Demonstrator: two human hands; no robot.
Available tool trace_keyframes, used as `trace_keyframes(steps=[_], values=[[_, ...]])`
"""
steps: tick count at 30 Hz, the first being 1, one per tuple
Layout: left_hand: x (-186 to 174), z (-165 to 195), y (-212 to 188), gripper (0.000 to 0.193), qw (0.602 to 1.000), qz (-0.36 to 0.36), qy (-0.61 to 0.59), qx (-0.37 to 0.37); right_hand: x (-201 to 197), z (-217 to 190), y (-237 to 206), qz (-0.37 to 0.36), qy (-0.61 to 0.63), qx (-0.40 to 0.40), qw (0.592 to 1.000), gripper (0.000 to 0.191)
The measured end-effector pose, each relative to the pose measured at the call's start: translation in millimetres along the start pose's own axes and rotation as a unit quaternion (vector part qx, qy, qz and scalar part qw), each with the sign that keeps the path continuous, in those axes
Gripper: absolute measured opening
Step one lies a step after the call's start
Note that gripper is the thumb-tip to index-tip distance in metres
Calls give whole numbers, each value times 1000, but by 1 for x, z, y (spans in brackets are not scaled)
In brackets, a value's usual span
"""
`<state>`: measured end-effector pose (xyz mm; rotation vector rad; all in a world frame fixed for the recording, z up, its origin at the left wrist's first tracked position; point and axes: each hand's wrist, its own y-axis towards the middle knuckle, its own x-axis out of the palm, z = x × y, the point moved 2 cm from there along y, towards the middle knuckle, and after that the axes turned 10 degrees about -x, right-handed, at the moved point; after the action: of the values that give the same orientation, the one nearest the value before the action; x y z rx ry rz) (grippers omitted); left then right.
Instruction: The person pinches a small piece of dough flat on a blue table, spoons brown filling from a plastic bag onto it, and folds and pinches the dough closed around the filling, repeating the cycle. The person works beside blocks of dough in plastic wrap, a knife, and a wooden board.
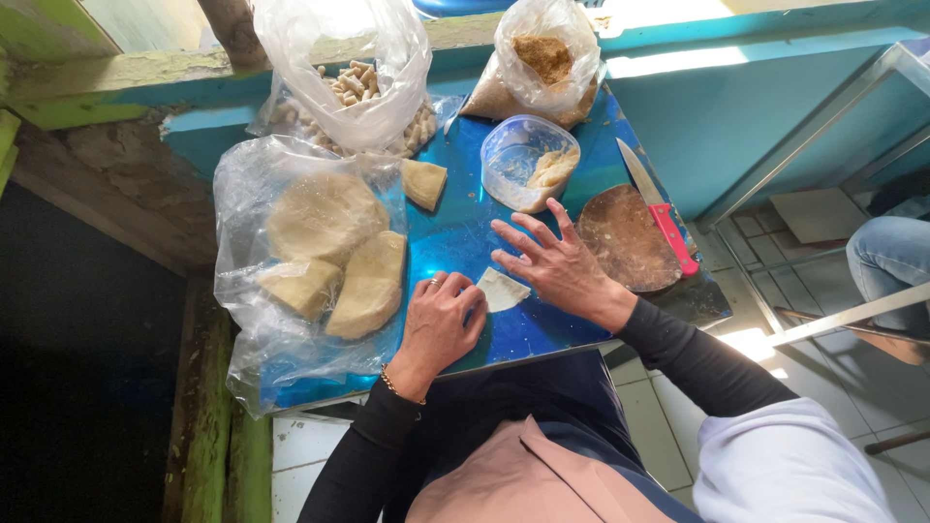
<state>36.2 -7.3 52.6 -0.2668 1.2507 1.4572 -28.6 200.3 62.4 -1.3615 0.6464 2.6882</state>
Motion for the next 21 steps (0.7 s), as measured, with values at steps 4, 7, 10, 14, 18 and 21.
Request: trace_keyframes(steps=[4, 7, 10, 14, 18, 21], values=[[-1, 1, 0, 8, 1000, 11, -3, 10, 0, -16, -1, 44, 14, -32, 998, 41], [0, 0, 0, 7, 1000, 12, -7, 11, 5, 2, -8, 50, 40, 4, 998, 23], [2, 0, 0, 8, 1000, 8, -11, 10, 16, 48, -15, 110, 120, 242, 957, 23], [1, 3, 0, 7, 1000, 2, -13, 8, 32, 71, -9, 86, 30, 246, 965, 31], [0, 6, 3, 8, 1000, 3, -19, 6, 38, 67, 1, 59, -62, 194, 977, 11], [-1, 5, 3, 8, 1000, 6, -12, 11, 36, 65, 2, 71, -40, 188, 979, 11]])
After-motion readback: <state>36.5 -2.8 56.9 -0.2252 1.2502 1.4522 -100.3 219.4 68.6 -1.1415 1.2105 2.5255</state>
